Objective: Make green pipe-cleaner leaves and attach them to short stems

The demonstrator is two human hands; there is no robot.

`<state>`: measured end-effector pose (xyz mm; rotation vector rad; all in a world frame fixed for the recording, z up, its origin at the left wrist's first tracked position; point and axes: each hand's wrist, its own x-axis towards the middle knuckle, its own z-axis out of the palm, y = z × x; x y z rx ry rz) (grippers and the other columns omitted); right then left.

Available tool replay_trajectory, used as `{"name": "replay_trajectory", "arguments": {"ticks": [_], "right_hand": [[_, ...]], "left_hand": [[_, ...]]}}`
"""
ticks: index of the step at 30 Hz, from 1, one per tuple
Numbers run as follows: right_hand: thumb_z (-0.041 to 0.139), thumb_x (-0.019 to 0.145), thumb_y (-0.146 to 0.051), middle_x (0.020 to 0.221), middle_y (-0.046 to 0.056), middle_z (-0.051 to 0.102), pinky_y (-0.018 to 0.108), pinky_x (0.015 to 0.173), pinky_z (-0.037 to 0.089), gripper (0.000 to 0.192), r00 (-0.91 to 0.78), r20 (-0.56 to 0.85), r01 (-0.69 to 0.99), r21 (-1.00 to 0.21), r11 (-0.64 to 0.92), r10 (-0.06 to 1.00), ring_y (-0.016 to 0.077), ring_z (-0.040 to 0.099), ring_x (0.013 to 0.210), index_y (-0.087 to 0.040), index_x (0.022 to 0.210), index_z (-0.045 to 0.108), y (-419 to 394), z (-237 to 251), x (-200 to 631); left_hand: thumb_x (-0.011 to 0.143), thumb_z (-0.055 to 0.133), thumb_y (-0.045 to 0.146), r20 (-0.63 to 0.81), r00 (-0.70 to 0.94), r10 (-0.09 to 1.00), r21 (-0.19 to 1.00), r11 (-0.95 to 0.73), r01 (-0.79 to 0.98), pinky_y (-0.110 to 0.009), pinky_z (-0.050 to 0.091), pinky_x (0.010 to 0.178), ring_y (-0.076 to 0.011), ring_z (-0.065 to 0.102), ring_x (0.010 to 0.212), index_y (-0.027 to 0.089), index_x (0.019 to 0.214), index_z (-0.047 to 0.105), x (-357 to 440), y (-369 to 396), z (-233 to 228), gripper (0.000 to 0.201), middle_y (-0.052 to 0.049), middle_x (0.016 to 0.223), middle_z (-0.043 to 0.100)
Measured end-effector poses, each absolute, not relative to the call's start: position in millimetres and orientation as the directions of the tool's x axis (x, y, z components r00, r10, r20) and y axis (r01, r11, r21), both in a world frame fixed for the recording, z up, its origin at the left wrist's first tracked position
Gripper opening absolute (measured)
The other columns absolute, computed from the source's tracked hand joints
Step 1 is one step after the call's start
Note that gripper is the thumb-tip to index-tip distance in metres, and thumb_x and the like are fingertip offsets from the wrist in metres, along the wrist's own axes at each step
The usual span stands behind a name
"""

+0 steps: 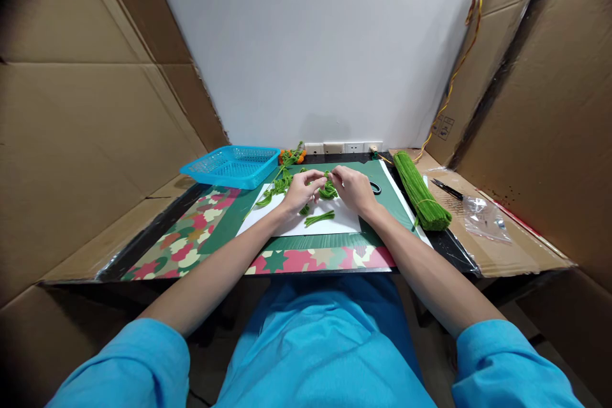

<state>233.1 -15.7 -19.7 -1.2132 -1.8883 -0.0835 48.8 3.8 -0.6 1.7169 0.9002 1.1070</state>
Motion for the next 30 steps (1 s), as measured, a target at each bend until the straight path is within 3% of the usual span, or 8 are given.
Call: {"name": "replay_trajectory", "arguments": {"ticks": [5,11,19,23,26,30], "right_hand": [[0.043,0.11,-0.04,0.074,0.006,0.069,0.03,0.06,0.027,0.033,-0.195,0.641,0.785,-0.351,0.51,0.742,0.0216,0.059,0.065,-0.023,0.087,0.061,-15.8,-21.2,232.7],[0.041,0.109,-0.042,0.066,0.004,0.062,0.03,0.058,0.026,0.039,-0.163,0.622,0.77,-0.405,0.493,0.766,0.0201,0.051,0.056,-0.024,0.078,0.055,-14.0,-22.5,232.9],[0.031,0.108,-0.065,0.059,0.003,0.054,0.032,0.058,0.031,0.059,-0.114,0.621,0.645,-0.548,0.533,0.776,0.0187,0.046,0.055,-0.025,0.068,0.048,-13.9,-19.6,234.3],[0.03,0.106,-0.073,0.056,0.001,0.051,0.031,0.058,0.033,0.065,-0.131,0.621,0.549,-0.604,0.578,0.773,0.017,0.047,0.054,-0.025,0.065,0.044,-13.9,-19.3,232.7],[0.028,0.107,-0.073,0.057,0.0,0.051,0.03,0.059,0.034,0.065,-0.132,0.619,0.499,-0.634,0.592,0.774,0.0162,0.047,0.054,-0.024,0.066,0.043,-14.3,-19.4,233.6],[0.028,0.11,-0.062,0.059,0.0,0.055,0.03,0.06,0.031,0.055,-0.139,0.616,0.592,-0.576,0.564,0.776,0.0178,0.051,0.055,-0.024,0.077,0.052,-16.3,-19.2,236.5]], "left_hand": [[0.086,0.077,0.041,0.408,0.303,0.861,0.89,-0.449,0.079,-0.023,0.039,0.04,-0.0079,0.055,0.041,0.014,0.093,0.072,49.9,5.9,-1.4,0.029,-0.003,0.083,0.072],[0.093,0.071,0.048,0.359,0.373,0.855,0.912,-0.406,0.054,-0.021,0.034,0.037,-0.0107,0.062,0.046,0.013,0.095,0.074,48.5,3.5,-0.9,0.035,-0.008,0.088,0.076],[0.082,0.081,0.031,0.374,0.425,0.824,0.89,-0.448,0.087,-0.022,0.046,0.044,-0.0093,0.063,0.052,0.011,0.107,0.076,50.2,-0.3,0.0,0.032,-0.013,0.107,0.078],[0.077,0.088,0.039,0.376,0.444,0.814,0.882,-0.461,0.099,-0.023,0.052,0.052,-0.0104,0.064,0.06,0.012,0.098,0.077,50.7,-1.1,0.8,0.036,-0.011,0.102,0.078],[0.077,0.088,0.05,0.374,0.429,0.822,0.887,-0.452,0.092,-0.022,0.047,0.048,-0.0098,0.061,0.056,0.012,0.09,0.076,50.6,-0.2,0.5,0.042,-0.01,0.094,0.078],[0.082,0.084,0.054,0.372,0.399,0.838,0.901,-0.43,0.063,-0.021,0.038,0.04,-0.0087,0.058,0.049,0.013,0.091,0.075,51.1,2.3,-1.4,0.043,-0.008,0.086,0.075]]}}
